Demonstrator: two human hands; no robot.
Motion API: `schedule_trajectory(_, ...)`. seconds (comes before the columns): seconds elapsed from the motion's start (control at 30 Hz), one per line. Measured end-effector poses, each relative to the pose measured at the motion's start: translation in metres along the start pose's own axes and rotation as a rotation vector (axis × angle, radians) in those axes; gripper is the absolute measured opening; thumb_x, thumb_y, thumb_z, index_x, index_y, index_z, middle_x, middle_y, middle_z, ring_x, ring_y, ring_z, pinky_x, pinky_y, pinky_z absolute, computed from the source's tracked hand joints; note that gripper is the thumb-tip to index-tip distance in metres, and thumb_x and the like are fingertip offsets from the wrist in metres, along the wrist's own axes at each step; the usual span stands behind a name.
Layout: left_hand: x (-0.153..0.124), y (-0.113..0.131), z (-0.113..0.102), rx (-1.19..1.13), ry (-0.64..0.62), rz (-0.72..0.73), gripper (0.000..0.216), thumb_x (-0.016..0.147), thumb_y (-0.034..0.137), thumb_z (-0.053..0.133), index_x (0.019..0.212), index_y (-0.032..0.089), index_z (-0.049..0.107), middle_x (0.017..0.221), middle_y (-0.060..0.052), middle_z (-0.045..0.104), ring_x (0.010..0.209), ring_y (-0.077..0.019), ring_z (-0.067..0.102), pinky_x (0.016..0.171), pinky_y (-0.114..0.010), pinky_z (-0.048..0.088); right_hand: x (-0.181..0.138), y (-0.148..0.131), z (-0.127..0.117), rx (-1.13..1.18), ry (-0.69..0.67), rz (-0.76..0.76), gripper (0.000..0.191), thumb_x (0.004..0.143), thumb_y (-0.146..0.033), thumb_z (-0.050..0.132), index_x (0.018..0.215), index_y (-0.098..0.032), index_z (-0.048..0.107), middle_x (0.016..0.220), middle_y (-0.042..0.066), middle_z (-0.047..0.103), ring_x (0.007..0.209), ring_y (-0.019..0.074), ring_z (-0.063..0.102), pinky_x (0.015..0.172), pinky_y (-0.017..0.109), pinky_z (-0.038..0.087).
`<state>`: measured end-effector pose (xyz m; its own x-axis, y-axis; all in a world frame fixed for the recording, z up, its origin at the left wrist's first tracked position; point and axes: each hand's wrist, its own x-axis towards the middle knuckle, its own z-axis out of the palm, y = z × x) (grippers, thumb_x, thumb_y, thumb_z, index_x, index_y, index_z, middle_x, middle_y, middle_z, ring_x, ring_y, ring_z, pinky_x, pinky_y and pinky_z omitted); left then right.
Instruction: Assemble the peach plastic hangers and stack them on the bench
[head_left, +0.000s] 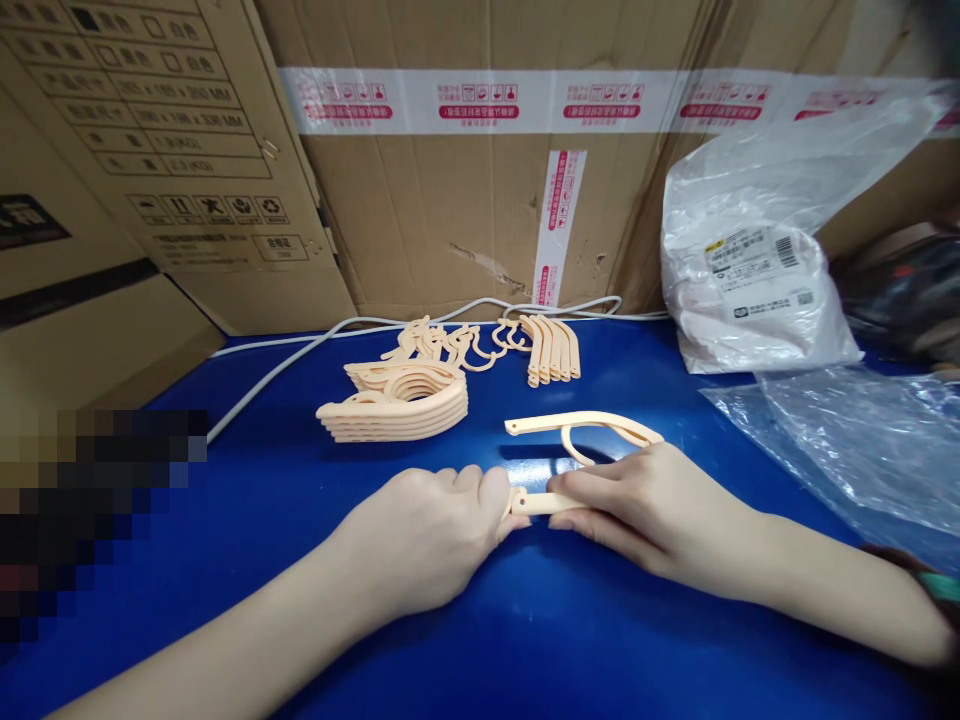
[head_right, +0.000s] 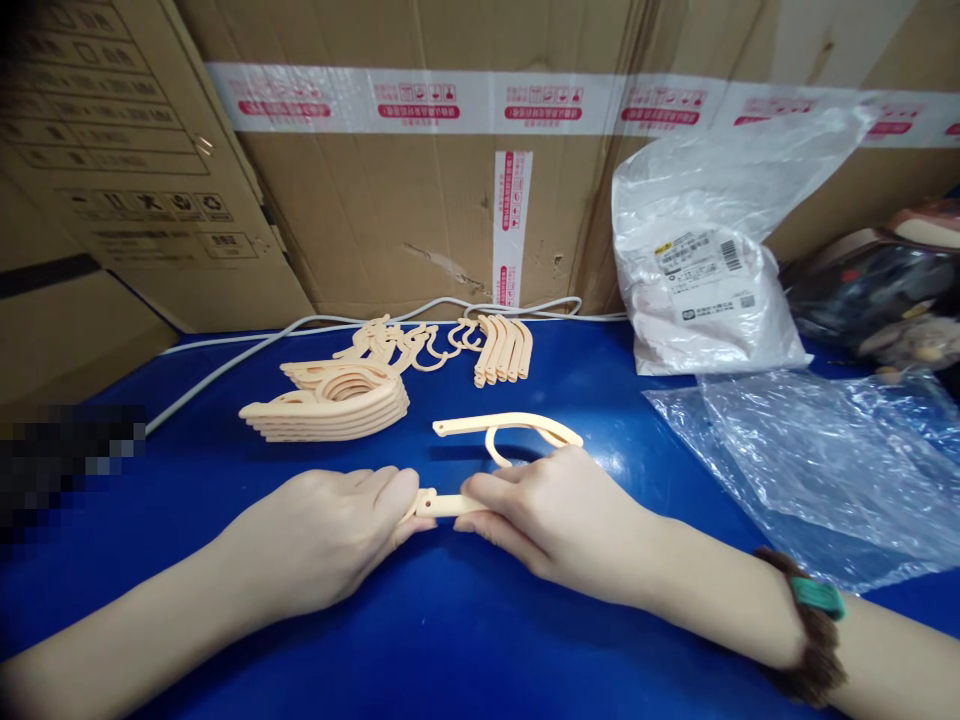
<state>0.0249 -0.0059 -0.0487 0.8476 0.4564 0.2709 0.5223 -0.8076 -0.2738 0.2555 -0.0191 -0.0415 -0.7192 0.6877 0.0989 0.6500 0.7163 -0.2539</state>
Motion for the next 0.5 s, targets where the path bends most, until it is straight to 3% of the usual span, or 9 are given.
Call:
schedule_trajectory(0.2,0.0012,-0.0012,-0.0004,-0.008,-0.002,0.019,0.045,0.102,0.026,0.010,0.075,0.019,0.045,0.055,0.000,0.055,0.042,-0.0172,0.057,0.037,-0.029,0.032,0.0007,-0.0022,0.0000,0.013,-0.013,0.024,0.033,0.101,-0.034,0.033,0.080,-0.019,0.053,0.067,-0.001,0.058,0.055,0.0113,0.051,0.055,0.024,0.032)
schedule_trajectory(0.5,0.0026,-0.0017,0.0006,0.166,0.074,0.060,0.041,0.101,0.020,0.013,0.072,0.020,0.043,0.055,0.000,0.052,0.040,-0.0166,0.052,0.037,-0.029,0.028,0.0007,-0.0014,-0.0018,0.131,-0.057,0.079,0.030,0.100,-0.037,0.037,0.079,-0.020,0.052,0.064,-0.003,0.052,0.053,0.0107,0.047,0.054,0.023,0.032)
